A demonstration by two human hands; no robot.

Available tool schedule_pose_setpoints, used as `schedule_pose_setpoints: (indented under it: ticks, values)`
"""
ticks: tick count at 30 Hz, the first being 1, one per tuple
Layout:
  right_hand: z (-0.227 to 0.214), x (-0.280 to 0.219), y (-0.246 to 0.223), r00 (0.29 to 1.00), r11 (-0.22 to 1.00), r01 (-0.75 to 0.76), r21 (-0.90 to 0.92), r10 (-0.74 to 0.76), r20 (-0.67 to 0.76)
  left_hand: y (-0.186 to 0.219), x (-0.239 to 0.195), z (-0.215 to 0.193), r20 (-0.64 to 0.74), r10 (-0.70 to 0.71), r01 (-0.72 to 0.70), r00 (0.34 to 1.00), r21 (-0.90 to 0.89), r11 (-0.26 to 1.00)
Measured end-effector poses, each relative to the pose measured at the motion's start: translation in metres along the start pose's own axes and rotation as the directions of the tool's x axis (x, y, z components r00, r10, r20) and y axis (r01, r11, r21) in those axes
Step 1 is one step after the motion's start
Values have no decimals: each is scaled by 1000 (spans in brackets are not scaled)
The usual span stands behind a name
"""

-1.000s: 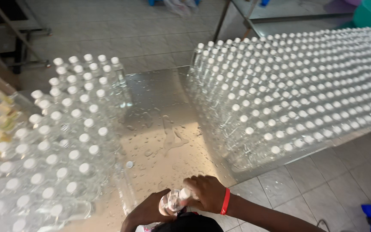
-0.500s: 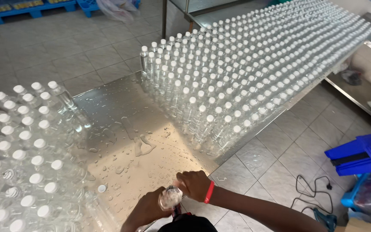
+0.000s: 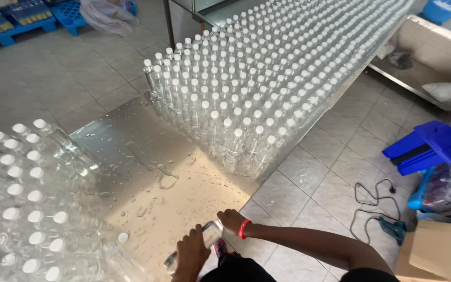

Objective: The person repeatedly picks up clear plastic bottles from a metal table, screws on white caps by hand, and places the capped bottles back into rows. The process is continuous and repetitive, with the person handling bottles one at a time.

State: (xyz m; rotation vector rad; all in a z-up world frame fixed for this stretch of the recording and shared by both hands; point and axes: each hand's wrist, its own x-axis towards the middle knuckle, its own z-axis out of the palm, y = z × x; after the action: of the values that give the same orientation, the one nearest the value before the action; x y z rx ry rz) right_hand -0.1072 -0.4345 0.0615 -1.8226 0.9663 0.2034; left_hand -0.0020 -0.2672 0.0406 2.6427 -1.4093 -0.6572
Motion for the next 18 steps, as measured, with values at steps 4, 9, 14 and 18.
schedule_pose_setpoints:
  ticks: [4,9,14,18]
  values:
    - [-14,-26,16,857,760,477,-441,-515,40,-3,-28,-88,380,99,77,920,-423,903]
    - [-26,-47,26,179,85,819,-568,-978,111,2,-44,-132,591,467,100,658,-683,724]
    - [-19,-34,46,989,996,-7,-90,-7,-150,36,-14,-15,205,136,-91,969,-214,972]
    - [-57,-23,60,941,724,318,-612,-164,296,55,14,19,-115,322,-297,940,191,935]
